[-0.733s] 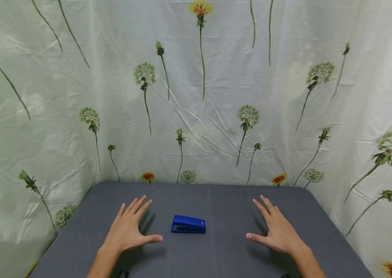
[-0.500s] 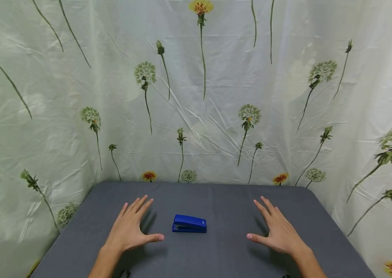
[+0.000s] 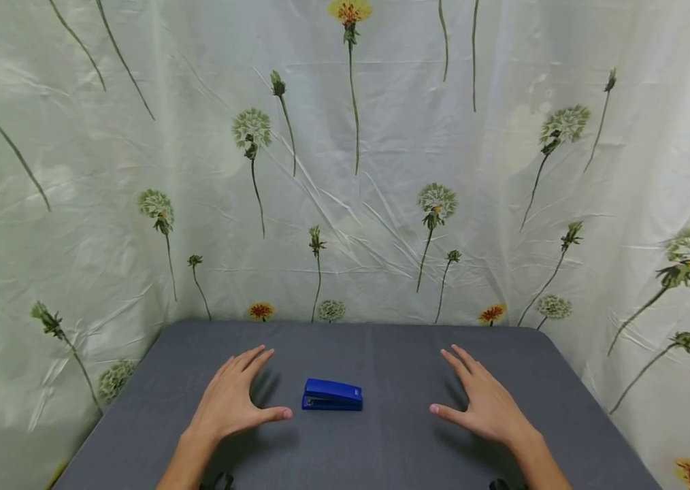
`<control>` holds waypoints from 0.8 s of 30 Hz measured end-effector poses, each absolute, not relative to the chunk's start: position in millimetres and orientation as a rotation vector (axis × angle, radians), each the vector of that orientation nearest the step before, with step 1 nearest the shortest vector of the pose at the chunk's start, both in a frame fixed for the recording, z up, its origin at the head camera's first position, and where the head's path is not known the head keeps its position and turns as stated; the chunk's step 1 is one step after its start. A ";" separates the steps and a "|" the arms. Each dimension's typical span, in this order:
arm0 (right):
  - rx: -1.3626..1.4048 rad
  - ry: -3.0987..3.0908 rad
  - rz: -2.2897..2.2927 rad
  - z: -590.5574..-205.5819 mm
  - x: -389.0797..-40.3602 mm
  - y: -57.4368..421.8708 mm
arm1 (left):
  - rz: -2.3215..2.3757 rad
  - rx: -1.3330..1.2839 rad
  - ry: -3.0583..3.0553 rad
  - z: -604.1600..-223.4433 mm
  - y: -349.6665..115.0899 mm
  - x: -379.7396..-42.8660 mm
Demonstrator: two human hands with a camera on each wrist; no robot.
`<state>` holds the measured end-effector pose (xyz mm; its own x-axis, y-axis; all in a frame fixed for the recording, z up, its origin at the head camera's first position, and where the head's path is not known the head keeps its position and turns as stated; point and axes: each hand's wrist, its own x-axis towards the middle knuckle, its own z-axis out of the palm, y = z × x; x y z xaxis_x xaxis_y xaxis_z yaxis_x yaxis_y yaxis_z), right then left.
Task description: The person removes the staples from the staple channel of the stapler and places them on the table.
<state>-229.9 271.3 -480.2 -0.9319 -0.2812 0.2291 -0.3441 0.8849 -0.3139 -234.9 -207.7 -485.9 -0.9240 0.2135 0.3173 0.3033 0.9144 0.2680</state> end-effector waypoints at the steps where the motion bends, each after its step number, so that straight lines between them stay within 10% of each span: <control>1: 0.477 -2.882 0.531 -480.4 -230.7 269.4 | -0.459 -0.388 -2.793 -486.0 -206.6 -235.9; 24: 0.638 -2.870 0.768 -482.5 -250.9 187.5 | -0.738 -0.464 -2.823 -504.7 -173.3 -250.8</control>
